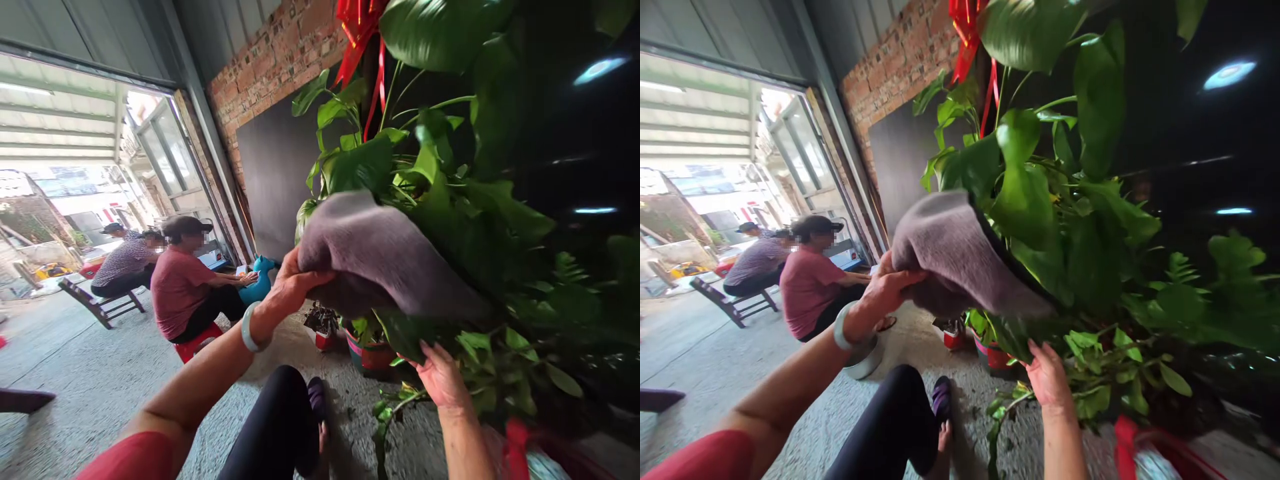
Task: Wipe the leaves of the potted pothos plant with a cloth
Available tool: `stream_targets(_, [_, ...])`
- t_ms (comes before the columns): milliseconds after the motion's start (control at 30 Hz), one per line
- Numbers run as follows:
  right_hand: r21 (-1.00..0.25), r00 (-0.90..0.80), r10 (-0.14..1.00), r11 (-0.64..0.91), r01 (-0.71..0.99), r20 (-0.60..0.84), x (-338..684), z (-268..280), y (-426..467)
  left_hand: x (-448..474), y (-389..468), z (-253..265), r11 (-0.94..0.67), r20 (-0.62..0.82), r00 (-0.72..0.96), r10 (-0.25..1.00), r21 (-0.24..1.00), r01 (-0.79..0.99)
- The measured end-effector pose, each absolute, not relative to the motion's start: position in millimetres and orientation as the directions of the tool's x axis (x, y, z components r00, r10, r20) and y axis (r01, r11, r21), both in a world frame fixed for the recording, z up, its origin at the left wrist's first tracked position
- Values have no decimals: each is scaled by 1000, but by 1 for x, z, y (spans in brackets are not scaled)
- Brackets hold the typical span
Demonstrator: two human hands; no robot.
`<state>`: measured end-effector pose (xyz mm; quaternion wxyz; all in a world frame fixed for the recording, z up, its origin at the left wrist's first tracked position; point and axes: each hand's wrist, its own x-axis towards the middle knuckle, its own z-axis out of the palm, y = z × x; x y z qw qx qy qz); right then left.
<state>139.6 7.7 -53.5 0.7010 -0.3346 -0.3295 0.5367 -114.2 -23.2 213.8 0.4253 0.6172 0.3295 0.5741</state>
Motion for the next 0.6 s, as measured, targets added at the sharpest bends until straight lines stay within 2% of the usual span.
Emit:
stream_targets(67, [-783, 181, 981, 163, -600, 66, 129, -49, 5, -123, -10, 199, -505, 506, 9, 863, 862, 49])
stream_targets(133, [-757, 152, 988, 129, -641, 39, 122, -46, 1, -131, -2, 174, -487, 480, 86, 873, 846, 218])
stream_targets(200, [-740, 129, 992, 99, -665, 17, 120, -44, 0, -140, -3, 153, -422, 366, 218, 905, 843, 333])
stream_targets(267, [-721, 122, 992, 80, -688, -6, 122, -44, 0, -150, -12, 147, -350, 278, 244, 929, 874, 337])
stream_targets(300, [-712, 123, 992, 75, -698, -16, 123, -44, 1, -155, -16, 151, -334, 278, 214, 936, 895, 295])
stream_targets(367, [-687, 141, 989, 75, -723, -40, 125, -45, 3, -164, -23, 169, -373, 362, 93, 928, 913, 165])
stream_targets(433, [-656, 170, 983, 83, -750, -71, 125, -47, 6, -171, -21, 187, -491, 499, -67, 864, 865, 99])
stream_targets(500, [-632, 192, 978, 94, -769, -87, 125, -49, 8, -173, -8, 190, -575, 601, -192, 776, 799, 176])
stream_targets(533, [-627, 196, 977, 100, -772, -85, 124, -50, 9, -173, 0, 184, -581, 628, -203, 751, 775, 250])
stream_targets(600, [-640, 201, 977, 112, -760, -67, 122, -52, 11, -171, 17, 156, -519, 611, -98, 785, 737, 434])
